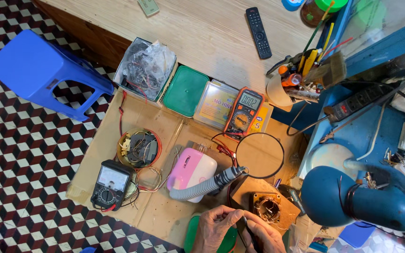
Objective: The person works on a cylindrical motor component at a cluttered workbench. They use a soldering iron to heat and adjust internal wires, then use a multimeter to test electrical continuity. The person also uses a magnifying glass and a fume extractor during the process.
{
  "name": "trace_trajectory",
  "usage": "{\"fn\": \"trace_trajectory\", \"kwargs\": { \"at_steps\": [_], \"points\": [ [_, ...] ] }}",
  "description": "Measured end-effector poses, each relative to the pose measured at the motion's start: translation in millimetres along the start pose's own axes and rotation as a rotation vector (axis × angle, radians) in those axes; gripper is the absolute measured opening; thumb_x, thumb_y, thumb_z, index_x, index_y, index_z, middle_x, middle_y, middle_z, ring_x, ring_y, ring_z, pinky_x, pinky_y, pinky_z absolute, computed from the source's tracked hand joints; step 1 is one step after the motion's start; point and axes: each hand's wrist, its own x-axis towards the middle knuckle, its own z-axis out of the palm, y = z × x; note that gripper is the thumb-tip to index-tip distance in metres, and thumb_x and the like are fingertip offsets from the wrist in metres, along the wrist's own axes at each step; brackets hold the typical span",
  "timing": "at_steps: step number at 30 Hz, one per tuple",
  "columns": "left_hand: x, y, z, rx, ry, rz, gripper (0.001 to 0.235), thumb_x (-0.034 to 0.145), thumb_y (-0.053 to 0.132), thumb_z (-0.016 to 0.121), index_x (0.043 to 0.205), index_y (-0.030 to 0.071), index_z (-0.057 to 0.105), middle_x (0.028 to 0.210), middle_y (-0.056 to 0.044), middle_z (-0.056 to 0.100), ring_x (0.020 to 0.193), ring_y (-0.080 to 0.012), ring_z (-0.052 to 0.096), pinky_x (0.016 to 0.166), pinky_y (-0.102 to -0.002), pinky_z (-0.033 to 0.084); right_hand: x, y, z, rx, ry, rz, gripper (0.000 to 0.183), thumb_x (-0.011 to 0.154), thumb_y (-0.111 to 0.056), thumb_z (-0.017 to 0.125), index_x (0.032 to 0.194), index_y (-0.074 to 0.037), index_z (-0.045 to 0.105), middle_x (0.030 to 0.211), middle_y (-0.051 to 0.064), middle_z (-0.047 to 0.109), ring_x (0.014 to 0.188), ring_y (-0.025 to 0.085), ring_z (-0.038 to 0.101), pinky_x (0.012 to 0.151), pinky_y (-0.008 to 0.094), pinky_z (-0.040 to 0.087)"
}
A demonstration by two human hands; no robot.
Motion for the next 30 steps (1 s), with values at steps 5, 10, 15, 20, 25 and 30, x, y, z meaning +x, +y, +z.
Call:
{"fn": "trace_trajectory", "kwargs": {
  "at_steps": [5,10,15,20,25,30],
  "points": [
    [8.9,6.2,-15.0,0.016,-0.001,-0.09,0.035,0.083,0.038,0.083,0.086,0.003,0.082,0.066,-0.002,0.069,0.065,-0.0069,0.062,0.06,-0.021,0.046,6.3,-4.6,16.7,-0.076,0.037,0.027,0.039,0.093,-0.011,0.057,0.128,0.004,0.066,0.062,0.007,0.055,0.048,0.013,0.048,0.044,0.025,0.031],
    [11.2,2.1,-16.5,-0.028,-0.025,-0.043,0.039,0.086,0.042,0.08,0.089,0.003,0.079,0.069,0.0,0.069,0.066,-0.0061,0.062,0.061,-0.021,0.048,-8.0,-20.6,40.1,-0.09,0.091,0.142,0.045,0.095,-0.015,0.056,0.136,-0.002,0.067,0.066,0.003,0.054,0.052,0.01,0.049,0.047,0.022,0.031],
    [3.4,21.1,0.8,0.085,-0.03,0.026,0.038,0.09,0.042,0.073,0.094,0.004,0.077,0.068,0.001,0.065,0.061,-0.0057,0.052,0.055,-0.023,0.041,-50.0,-40.6,40.6,-0.149,-0.121,0.004,0.049,0.094,-0.026,0.054,0.14,-0.013,0.063,0.06,0.007,0.057,0.037,0.013,0.04,0.036,0.026,0.032],
    [-17.7,11.7,15.2,0.143,-0.038,0.183,0.03,0.1,0.032,0.064,0.112,0.007,0.075,0.084,-0.001,0.068,0.073,-0.0047,0.055,0.065,-0.021,0.046,-88.4,-31.2,-3.5,-0.181,0.107,-0.307,0.044,0.104,-0.021,0.049,0.142,-0.002,0.059,0.075,0.004,0.059,0.048,0.007,0.039,0.041,0.021,0.03],
    [-39.2,15.7,45.9,0.302,-0.001,0.385,0.025,0.1,0.024,0.068,0.115,0.005,0.076,0.097,-0.003,0.069,0.08,-0.0065,0.062,0.072,-0.023,0.052,-95.0,-59.2,-22.1,-0.167,0.194,-0.465,0.043,0.105,-0.022,0.047,0.142,-0.002,0.057,0.083,0.002,0.061,0.049,0.006,0.041,0.04,0.02,0.028],
    [-45.7,-1.5,76.7,0.214,0.036,0.43,0.025,0.1,0.022,0.068,0.115,0.004,0.074,0.097,-0.002,0.071,0.08,-0.0049,0.064,0.07,-0.02,0.053,-81.8,-70.7,-37.4,-0.262,0.109,-0.534,0.038,0.104,-0.02,0.052,0.136,-0.002,0.063,0.089,0.004,0.065,0.053,0.006,0.045,0.041,0.019,0.03]
  ]
}}
